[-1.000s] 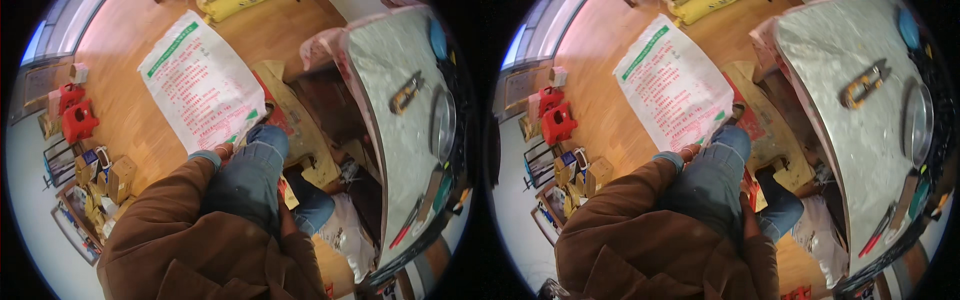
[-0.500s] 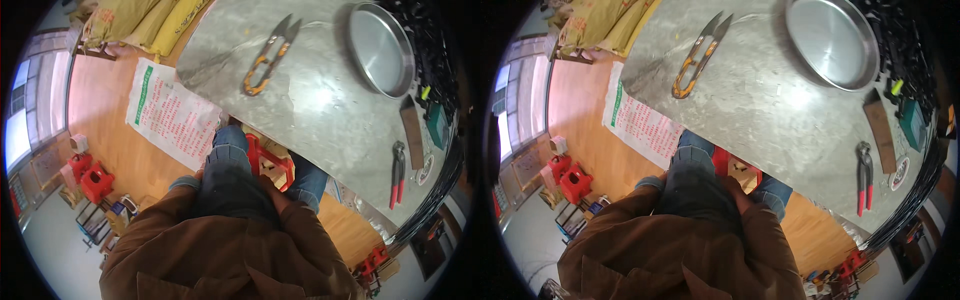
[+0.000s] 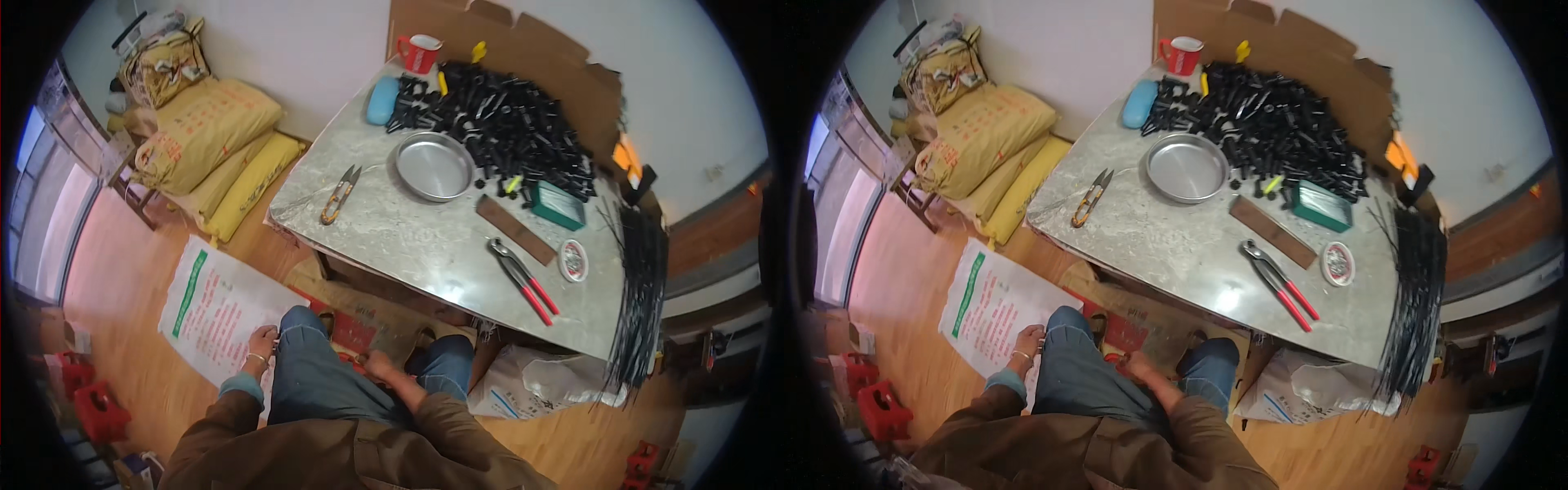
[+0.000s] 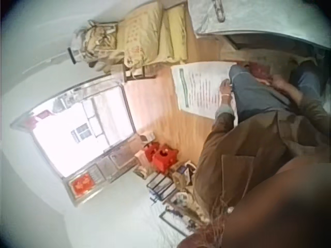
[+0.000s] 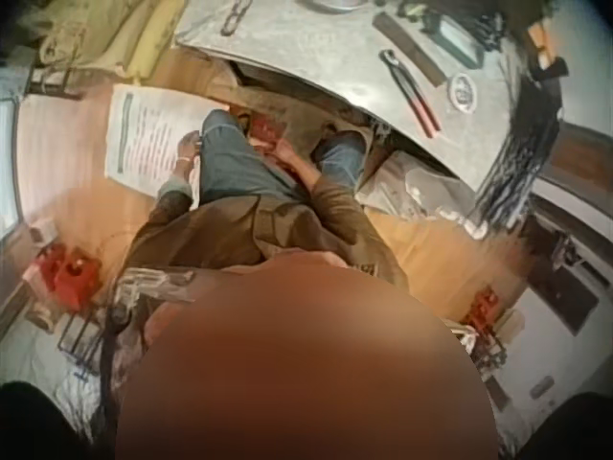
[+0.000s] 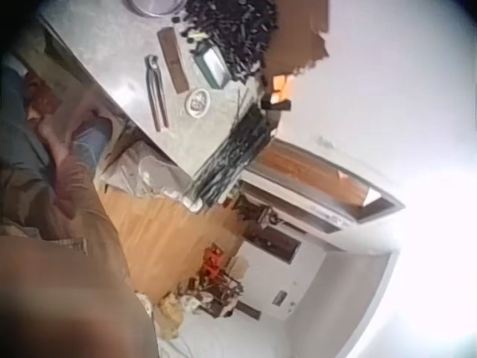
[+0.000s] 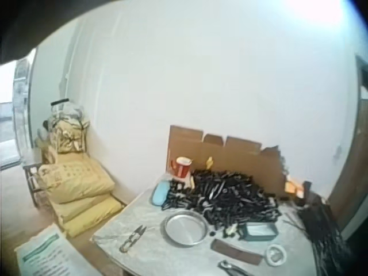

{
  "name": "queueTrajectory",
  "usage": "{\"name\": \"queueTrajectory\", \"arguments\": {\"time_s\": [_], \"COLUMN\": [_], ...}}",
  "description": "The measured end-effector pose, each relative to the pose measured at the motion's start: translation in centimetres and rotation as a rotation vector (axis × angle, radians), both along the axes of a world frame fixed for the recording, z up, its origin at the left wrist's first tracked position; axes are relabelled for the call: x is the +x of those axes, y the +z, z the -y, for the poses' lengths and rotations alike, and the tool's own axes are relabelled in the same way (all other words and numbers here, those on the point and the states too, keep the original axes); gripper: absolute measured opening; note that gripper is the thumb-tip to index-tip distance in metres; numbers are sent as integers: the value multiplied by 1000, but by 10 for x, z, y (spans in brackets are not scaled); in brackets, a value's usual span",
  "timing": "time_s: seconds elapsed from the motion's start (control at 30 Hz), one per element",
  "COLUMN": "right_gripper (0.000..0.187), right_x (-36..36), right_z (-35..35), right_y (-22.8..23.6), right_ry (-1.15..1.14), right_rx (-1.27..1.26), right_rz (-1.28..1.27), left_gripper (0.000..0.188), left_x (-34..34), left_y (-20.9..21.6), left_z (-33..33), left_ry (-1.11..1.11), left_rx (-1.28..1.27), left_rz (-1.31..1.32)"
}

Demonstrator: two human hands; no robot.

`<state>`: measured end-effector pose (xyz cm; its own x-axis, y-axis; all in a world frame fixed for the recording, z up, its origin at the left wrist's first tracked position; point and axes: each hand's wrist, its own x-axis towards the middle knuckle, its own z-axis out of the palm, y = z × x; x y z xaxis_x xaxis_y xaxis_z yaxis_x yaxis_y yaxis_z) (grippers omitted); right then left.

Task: Sorting small plastic parts into a bowl and then packaging them into plastic bags.

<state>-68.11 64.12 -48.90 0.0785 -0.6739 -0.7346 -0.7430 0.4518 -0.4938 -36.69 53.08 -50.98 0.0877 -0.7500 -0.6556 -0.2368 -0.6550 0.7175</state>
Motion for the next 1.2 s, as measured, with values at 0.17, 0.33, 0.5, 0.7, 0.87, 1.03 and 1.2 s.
{"name": "queueTrajectory", "arguments": {"time_s": [0.17, 0.33, 0.5, 0.7, 0.87, 1.03, 1.2], "right_gripper": [35, 32, 31, 28, 25, 17, 16], "right_x": [-69, -100, -139, -164, -218, -291, -316], "right_z": [-2, -34, -83, -53, 49, 161, 220], "right_y": [80, 176, 238, 306, 348, 361, 351], "right_ry": [-403, -673, -878, -764, -654, -676, -533], "right_rx": [-474, -519, -519, -724, -936, -941, -843], "right_rz": [158, 497, 473, 538, 413, 253, -6], "left_gripper": [21, 19, 11, 11, 15, 22, 10], "left_x": [-37, -146, -241, -253, -308, -404, -450], "left_y": [105, 243, 318, 336, 325, 322, 303], "left_z": [28, 33, 27, 87, 81, 20, -6], "left_ry": [-129, -279, -596, -473, -758, -1365, -1607], "left_rx": [-454, -972, -1453, -1553, -1763, -1952, -2014], "left_rz": [-69, -219, 0, 92, -73, -481, -751]}}
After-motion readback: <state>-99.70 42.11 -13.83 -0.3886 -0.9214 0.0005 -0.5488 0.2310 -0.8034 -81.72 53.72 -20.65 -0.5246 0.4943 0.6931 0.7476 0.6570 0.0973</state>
